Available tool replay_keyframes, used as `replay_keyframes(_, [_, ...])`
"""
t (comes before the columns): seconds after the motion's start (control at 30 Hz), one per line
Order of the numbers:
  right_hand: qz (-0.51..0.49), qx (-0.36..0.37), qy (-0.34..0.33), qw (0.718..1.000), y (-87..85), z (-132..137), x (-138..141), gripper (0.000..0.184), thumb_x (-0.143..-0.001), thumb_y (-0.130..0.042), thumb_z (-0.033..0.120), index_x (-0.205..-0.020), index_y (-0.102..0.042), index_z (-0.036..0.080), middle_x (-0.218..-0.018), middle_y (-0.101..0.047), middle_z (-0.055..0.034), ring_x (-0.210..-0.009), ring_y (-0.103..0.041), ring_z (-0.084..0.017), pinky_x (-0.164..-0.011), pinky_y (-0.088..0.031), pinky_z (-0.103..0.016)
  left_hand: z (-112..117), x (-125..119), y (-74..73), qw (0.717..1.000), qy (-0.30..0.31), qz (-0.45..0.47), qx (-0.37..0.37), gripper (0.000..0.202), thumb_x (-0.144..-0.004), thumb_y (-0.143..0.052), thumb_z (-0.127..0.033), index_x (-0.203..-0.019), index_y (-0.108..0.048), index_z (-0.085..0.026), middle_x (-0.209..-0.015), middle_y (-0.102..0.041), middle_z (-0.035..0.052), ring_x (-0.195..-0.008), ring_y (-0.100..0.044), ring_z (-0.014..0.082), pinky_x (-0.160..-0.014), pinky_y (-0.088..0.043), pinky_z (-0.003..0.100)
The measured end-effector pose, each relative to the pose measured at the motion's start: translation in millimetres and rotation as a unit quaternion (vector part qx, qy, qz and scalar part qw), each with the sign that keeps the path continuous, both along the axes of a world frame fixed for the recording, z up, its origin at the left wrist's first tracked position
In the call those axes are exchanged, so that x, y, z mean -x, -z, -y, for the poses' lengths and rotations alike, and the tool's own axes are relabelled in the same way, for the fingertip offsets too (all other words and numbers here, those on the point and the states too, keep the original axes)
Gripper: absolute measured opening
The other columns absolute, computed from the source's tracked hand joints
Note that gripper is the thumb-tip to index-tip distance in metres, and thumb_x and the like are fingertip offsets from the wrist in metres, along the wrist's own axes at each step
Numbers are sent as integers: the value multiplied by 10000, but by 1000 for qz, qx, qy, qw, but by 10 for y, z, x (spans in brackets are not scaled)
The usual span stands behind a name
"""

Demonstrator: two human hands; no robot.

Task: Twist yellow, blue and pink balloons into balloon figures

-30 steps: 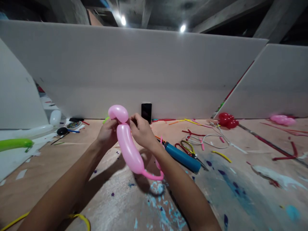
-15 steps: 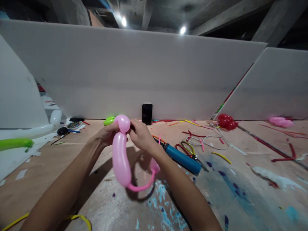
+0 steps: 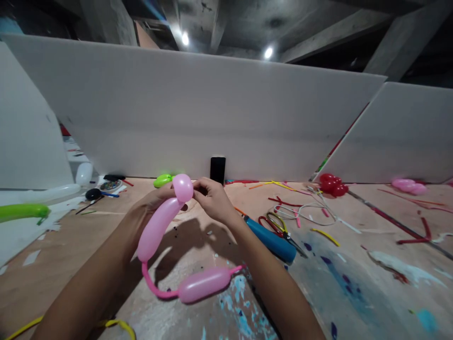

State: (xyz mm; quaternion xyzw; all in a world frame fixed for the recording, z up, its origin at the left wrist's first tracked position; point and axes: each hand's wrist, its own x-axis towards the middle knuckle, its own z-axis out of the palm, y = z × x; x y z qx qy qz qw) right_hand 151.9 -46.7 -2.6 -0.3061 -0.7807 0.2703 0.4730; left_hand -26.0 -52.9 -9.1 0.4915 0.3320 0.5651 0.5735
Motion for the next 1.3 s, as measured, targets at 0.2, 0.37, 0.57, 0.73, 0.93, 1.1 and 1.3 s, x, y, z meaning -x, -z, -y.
replay_keyframes(0.2, [-37,96,6,995,-25,-25,-31,167,-790,-597,325,-730,-612,169,-701,-603,-7,-630,-512,-116,-575,-407,-240,-123,-49,38,982,148,-87,80,277,-548,-732,-154,-822,-696,-165,-664,-638,35,-496,-539,127,-478,-444,253])
replay_keyframes(0.37, [-51,123,16,991,-10,-22,-20,179,-774,-615,326,-712,-619,159,-652,-570,7,-568,-452,-95,-511,-348,-222,-141,-43,7,980,140,-141,15,190,-556,-687,-147,-745,-708,-153,-653,-640,35,-525,-528,128,-466,-410,220])
replay_keyframes(0.57, [-84,158,-24,984,34,-71,-24,305,-829,-558,448,-701,-577,171,-647,-532,13,-560,-461,-102,-521,-389,-237,-172,-121,74,986,120,-101,-54,146,-616,-611,-140,-733,-696,-118,-668,-632,49,-608,-562,144,-561,-436,236])
replay_keyframes(0.73, [-65,96,-6,993,55,-31,37,346,-763,-672,444,-973,-584,183,-922,-613,-43,-796,-573,-153,-684,-483,-282,-238,-156,127,994,25,-78,-69,164,-643,-611,-131,-783,-696,-122,-725,-652,40,-649,-580,138,-618,-450,243])
replay_keyframes(0.93, [-143,113,-11,983,42,-45,40,312,-768,-679,439,-892,-596,165,-777,-570,-11,-673,-528,-127,-615,-450,-264,-162,-142,11,994,106,-1,-21,230,-671,-747,-221,-875,-708,-123,-770,-662,32,-674,-572,120,-666,-449,242])
replay_keyframes(1.1, [-204,165,-59,963,43,-84,3,341,-803,-647,475,-954,-538,189,-792,-578,-6,-658,-543,-123,-600,-460,-265,-111,-154,-4,984,172,50,14,292,-663,-791,-214,-927,-715,-115,-861,-689,67,-773,-612,148,-773,-460,280])
replay_keyframes(1.3, [-141,6,98,985,63,-56,-16,292,-820,-650,396,-961,-454,232,-817,-528,9,-653,-508,-116,-580,-433,-253,-124,-178,29,985,170,42,15,264,-644,-805,-192,-888,-735,-116,-810,-691,51,-748,-602,130,-766,-450,258])
